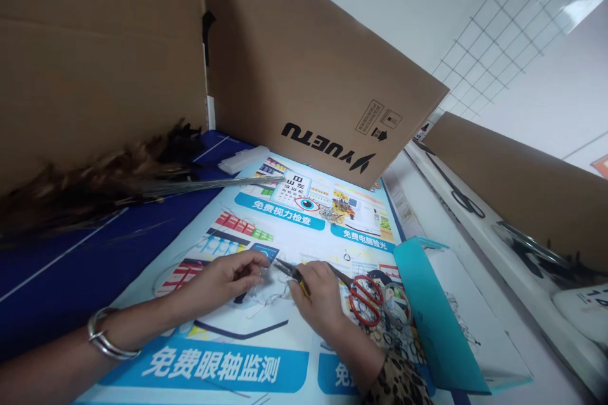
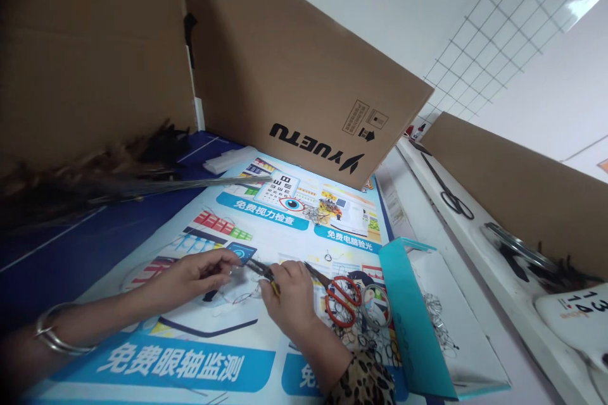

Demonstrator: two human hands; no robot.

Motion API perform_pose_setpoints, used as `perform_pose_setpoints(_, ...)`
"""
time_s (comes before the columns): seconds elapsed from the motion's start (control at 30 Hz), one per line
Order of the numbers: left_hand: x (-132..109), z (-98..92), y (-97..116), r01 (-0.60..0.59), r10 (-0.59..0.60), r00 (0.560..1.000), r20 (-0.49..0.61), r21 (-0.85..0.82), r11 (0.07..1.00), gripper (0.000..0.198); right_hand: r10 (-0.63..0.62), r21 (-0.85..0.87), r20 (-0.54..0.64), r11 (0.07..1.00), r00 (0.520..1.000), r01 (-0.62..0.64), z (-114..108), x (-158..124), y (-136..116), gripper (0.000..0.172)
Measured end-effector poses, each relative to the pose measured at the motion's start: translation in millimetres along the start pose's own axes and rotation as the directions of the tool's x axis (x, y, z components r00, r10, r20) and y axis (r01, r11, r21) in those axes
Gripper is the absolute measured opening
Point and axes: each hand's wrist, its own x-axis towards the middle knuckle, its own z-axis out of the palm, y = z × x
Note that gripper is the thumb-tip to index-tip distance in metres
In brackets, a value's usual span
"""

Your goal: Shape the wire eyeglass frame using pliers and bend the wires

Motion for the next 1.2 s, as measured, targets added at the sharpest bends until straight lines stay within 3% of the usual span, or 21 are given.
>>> perform_pose_setpoints(0.13,1,0.2,-1,-0.003,0.004,1.0,0.024,-0.051,0.999,0.025,0.106,0.001,0.014,0.994,0.994,-0.106,1,-1,5,0.025)
perform_pose_setpoints(0.37,0,0.8,0,0.01,-0.006,0.999,0.035,-0.099,0.995,0.027,0.121,-0.17,0.082,0.98,0.989,-0.105,-4,-1,0,0.021)
perform_pose_setpoints(0.63,2,-0.3,-4,-0.01,0.017,0.996,0.082,-0.081,0.997,0.027,0.16,-0.084,0.079,0.985,0.984,-0.153,0,-1,1,0.024)
perform_pose_setpoints(0.87,4,-1.5,4,-0.054,0.064,0.997,-0.051,0.176,0.983,0.029,0.159,0.05,0.06,0.986,0.986,-0.162,0,0,5,0.023)
perform_pose_setpoints(1.2,16,-0.7,33,-0.128,0.18,0.982,-0.054,0.506,0.853,0.014,0.173,0.18,0.077,0.966,0.982,-0.184,-8,5,-1,0.014)
